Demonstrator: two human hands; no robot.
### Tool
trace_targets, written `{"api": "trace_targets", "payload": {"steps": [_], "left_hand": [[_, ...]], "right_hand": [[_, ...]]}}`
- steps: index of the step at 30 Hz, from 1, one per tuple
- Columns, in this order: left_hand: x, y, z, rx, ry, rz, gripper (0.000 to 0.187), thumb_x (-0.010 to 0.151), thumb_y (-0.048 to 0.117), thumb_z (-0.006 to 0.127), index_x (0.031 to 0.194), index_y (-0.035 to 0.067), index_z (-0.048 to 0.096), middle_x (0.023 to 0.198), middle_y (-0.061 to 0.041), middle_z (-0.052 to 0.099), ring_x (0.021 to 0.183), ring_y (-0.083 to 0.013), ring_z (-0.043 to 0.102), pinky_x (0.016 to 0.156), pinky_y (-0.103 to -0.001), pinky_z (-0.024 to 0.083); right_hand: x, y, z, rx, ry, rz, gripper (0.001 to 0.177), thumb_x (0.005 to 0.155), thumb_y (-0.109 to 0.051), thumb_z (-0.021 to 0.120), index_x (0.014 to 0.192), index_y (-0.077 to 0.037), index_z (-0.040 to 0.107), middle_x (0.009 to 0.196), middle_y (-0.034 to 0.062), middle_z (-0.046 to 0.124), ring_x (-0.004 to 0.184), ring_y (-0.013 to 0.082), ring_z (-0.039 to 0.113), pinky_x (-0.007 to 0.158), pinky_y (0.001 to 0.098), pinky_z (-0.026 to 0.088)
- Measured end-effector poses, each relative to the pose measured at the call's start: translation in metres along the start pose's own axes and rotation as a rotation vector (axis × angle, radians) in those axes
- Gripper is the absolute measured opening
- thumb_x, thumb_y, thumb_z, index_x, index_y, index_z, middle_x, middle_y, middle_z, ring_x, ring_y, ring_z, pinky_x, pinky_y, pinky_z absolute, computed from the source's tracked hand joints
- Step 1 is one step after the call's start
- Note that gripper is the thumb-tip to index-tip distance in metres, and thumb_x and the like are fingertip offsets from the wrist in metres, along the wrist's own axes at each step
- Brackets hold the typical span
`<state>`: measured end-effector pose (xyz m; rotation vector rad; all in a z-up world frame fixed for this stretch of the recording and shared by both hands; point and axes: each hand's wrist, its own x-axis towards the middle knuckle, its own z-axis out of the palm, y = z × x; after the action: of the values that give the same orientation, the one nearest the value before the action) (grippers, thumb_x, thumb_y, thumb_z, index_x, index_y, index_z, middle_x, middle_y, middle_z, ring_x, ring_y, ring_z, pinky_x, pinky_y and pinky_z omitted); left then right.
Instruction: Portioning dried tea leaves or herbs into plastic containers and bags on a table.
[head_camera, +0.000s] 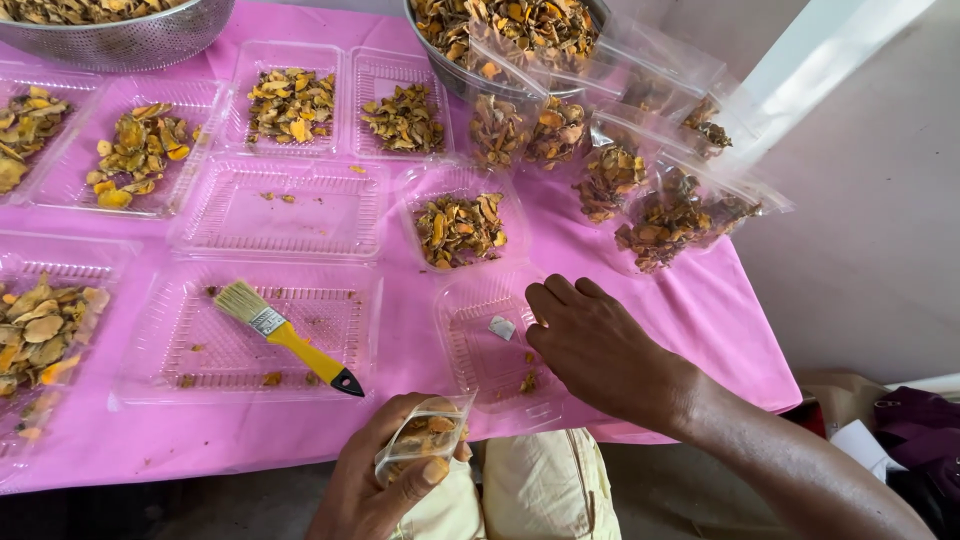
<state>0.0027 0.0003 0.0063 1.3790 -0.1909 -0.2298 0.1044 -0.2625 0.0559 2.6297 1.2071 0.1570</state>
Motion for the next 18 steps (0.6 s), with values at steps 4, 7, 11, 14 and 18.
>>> {"api": "trace_targets", "payload": {"steps": [4,7,11,14,18], "left_hand": [[0.001,-0.003,0.000,-0.025,-0.030,0.061,0.059,0.084,0.052,0.071,0.116,0.002,0.070,0.092,-0.010,0.079,0.086,-0.0172,0.076,0.081,-0.028,0.056],[0.003,-0.006,-0.002,-0.035,-0.055,0.106,0.061,0.086,0.052,0.071,0.118,0.001,0.068,0.092,-0.011,0.079,0.087,-0.0172,0.075,0.080,-0.028,0.056],[0.003,-0.011,-0.003,-0.056,-0.069,0.132,0.061,0.088,0.049,0.071,0.122,-0.001,0.065,0.093,-0.012,0.078,0.088,-0.0183,0.074,0.081,-0.030,0.056],[0.004,-0.010,-0.002,-0.041,-0.063,0.092,0.060,0.086,0.050,0.072,0.121,0.002,0.067,0.093,-0.011,0.079,0.087,-0.0176,0.076,0.078,-0.028,0.056],[0.005,-0.009,-0.001,-0.020,-0.054,0.098,0.058,0.085,0.049,0.074,0.120,0.003,0.068,0.092,-0.010,0.082,0.084,-0.0149,0.076,0.074,-0.027,0.057]], "right_hand": [[0.002,-0.001,0.003,0.016,-0.044,-0.008,0.026,0.082,0.006,0.063,0.066,-0.014,0.061,0.085,0.0048,0.052,0.084,0.0243,0.051,0.066,0.0400,0.042],[0.003,0.002,0.003,0.013,-0.027,-0.016,0.026,0.082,0.003,0.065,0.064,-0.014,0.059,0.084,0.0050,0.052,0.081,0.0244,0.051,0.065,0.0403,0.042],[0.005,0.005,-0.040,0.151,0.068,-0.086,0.014,0.093,-0.016,0.062,0.080,-0.011,0.060,0.097,0.0074,0.056,0.083,0.0256,0.053,0.074,0.0434,0.045],[0.012,-0.013,-0.091,0.456,0.278,-0.152,0.010,0.100,-0.019,0.065,0.094,-0.010,0.064,0.104,0.0086,0.058,0.088,0.0264,0.058,0.078,0.0409,0.048],[0.022,-0.039,-0.117,0.712,0.357,-0.321,0.017,0.106,-0.014,0.052,0.098,-0.002,0.061,0.102,0.0121,0.053,0.087,0.0268,0.055,0.078,0.0394,0.049]]}}
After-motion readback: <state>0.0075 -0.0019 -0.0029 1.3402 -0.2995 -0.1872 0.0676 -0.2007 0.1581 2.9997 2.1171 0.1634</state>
